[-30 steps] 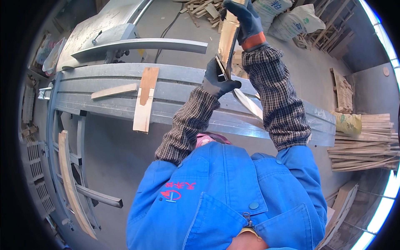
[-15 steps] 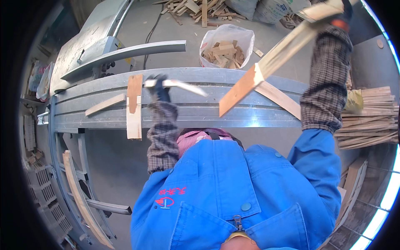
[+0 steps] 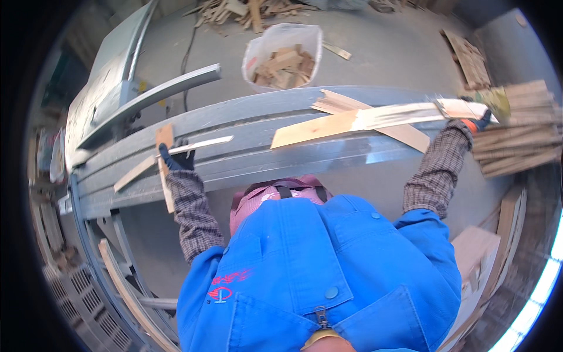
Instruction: The person picks up small wooden pieces from a workbench, inspects them, and places them into a white plastic bag. The person also handles larger planks and stacks them on the bench. The task involves sorting and organizing wood pieces in a workshop.
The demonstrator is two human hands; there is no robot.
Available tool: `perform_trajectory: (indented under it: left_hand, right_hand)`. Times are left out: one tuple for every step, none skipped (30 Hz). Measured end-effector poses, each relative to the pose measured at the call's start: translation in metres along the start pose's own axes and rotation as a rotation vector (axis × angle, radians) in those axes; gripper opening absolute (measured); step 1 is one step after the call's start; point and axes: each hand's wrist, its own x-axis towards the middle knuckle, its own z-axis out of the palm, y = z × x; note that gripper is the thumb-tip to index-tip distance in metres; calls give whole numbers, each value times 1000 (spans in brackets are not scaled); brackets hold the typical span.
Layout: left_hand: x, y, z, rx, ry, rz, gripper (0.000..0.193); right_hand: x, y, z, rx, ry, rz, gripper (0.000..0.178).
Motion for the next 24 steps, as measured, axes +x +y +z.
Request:
perform_trajectory:
  left_hand:
    - [5, 1, 0, 117, -6, 16, 64]
    - [13, 5, -6, 224, -7, 16, 62]
    - [18, 4, -9, 332, -7, 22, 62]
    - [11, 4, 8, 547, 41, 13, 62]
    - [5, 6, 24, 751, 64, 14, 69]
    - [-4, 8, 37, 792, 132, 31, 72]
    - [-13, 10, 52, 829, 198, 50, 76]
    - [-26, 13, 71, 968, 160, 39, 78]
    - [-43, 21, 90, 1104, 133, 33, 81]
    - [-42, 22, 90, 1192, 93, 64, 82]
    - [-43, 25, 87, 1273, 61, 102, 84]
    - [-17, 28, 52, 1298, 32, 178, 84]
    - [-1, 28, 33, 1335, 39, 215, 83]
    - [5, 28, 23, 1379, 99, 239, 81]
    - [5, 27, 17, 1426, 215, 252, 79]
    - [2, 26, 9, 1459, 373, 240, 78]
    - [-10, 18, 9, 1496, 555, 202, 76]
    - [-32, 9, 12, 1500, 744, 153, 75]
    - [-46, 4, 11, 1478, 845, 127, 73]
    - [-55, 10, 6, 1449, 894, 151, 72]
    - [-65, 7, -1, 1400, 892, 176, 71]
    - [-48, 13, -17, 1347, 760, 339, 80]
    - [-35, 18, -40, 1273, 618, 484, 90]
    - [-24, 27, -64, 1197, 470, 607, 100]
  right_hand:
    - [-14, -5, 6, 41, -32, -5, 54]
    - [-28, -10, 13, 84, -68, -4, 53]
    - [-36, -16, 24, 119, -84, 25, 54]
    - [-43, -24, 30, 146, -89, 45, 55]
    - [-37, -27, 29, 159, -84, 64, 58]
    - [-49, -31, 45, 163, -33, 67, 59]
    - [-58, -40, 60, 170, 15, 67, 61]
    - [-51, -47, 58, 231, 17, 99, 64]
    - [-63, -51, 71, 228, 85, 38, 62]
    - [-77, -59, 85, 276, 118, 33, 58]
    - [-89, -67, 97, 324, 142, 31, 54]
    - [-90, -68, 103, 292, 108, 45, 55]
    - [-86, -67, 104, 341, 14, 64, 55]
    - [-77, -64, 101, 389, -77, 83, 56]
    - [-64, -60, 95, 436, -164, 104, 57]
    - [-47, -55, 89, 459, -237, 110, 58]
    - [-42, -51, 86, 454, -228, 106, 59]
    - [-41, -49, 83, 452, -220, 103, 60]
    - [-40, -48, 79, 449, -212, 100, 61]
    - [-59, -48, 91, 466, -165, 54, 68]
    - [-67, -47, 97, 484, -151, 51, 68]
    - [-73, -48, 105, 518, -167, 76, 68]
    - [-80, -47, 117, 556, -205, 113, 68]
    - [-87, -44, 128, 596, -245, 157, 69]
